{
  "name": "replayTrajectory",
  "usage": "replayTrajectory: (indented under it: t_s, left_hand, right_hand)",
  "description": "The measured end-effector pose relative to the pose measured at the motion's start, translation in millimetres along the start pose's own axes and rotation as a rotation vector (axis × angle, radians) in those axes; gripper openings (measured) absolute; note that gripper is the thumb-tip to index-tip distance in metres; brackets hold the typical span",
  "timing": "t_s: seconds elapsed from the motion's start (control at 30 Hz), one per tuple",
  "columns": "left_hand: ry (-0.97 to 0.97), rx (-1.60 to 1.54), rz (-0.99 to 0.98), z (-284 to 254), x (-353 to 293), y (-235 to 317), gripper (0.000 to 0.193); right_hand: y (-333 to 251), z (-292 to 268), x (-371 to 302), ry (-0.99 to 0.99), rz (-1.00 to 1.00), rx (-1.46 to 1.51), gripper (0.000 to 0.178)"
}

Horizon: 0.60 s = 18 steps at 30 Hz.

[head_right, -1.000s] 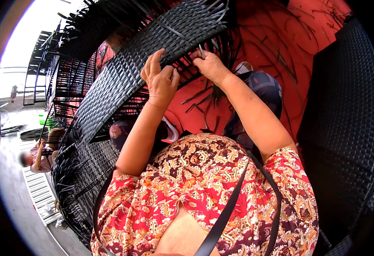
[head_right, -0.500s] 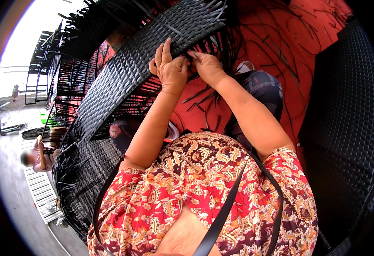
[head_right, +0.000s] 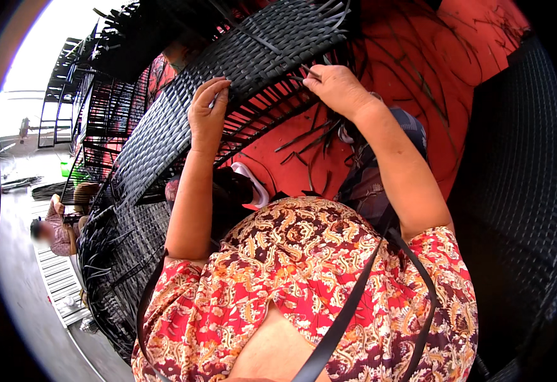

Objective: The person weaves black synthetic rattan strips through the frame of a chair, pulling strips tight and trimming excess material using a tool.

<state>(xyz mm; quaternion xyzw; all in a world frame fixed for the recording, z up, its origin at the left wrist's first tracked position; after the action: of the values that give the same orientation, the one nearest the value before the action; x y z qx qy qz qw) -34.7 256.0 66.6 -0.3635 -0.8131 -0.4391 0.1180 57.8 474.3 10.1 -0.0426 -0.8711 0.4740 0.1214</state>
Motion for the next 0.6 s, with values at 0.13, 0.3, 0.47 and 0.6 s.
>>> replayTrajectory:
  t_s: [0.13,0.3,0.47,0.6]
  left_hand:
    - [-0.146,0.097,0.134,26.2,16.8,7.7,0.017]
    - [-0.292,0.09,0.28,59.2,28.4,18.8,0.016]
    - [-0.334,0.051,0.349,63.5,34.3,24.3,0.011]
    - [-0.37,0.049,0.358,68.9,37.7,23.5,0.008]
  right_hand:
    - [-4.9,-11.8,12.6,-0.124,0.094,-0.082,0.021]
    - [-9.1,-13.5,22.6,-0.185,0.069,-0.198,0.022]
    - [-19.0,-15.9,25.4,-0.239,0.1,-0.216,0.022]
    - [-22.1,-23.0,37.4,-0.271,0.133,-0.237,0.021]
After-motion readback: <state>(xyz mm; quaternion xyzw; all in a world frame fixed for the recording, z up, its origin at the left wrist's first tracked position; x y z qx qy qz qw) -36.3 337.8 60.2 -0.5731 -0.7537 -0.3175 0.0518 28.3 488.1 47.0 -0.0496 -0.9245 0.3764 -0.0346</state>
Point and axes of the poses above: each hand's wrist, its own x-axis towards the middle knuckle, its own z-axis out of the palm, y = z × x, the point moved 9 cm from there along x, towards the middle knuckle, and after that the axes turned 3 degrees about -y, right-handed, at the moved point
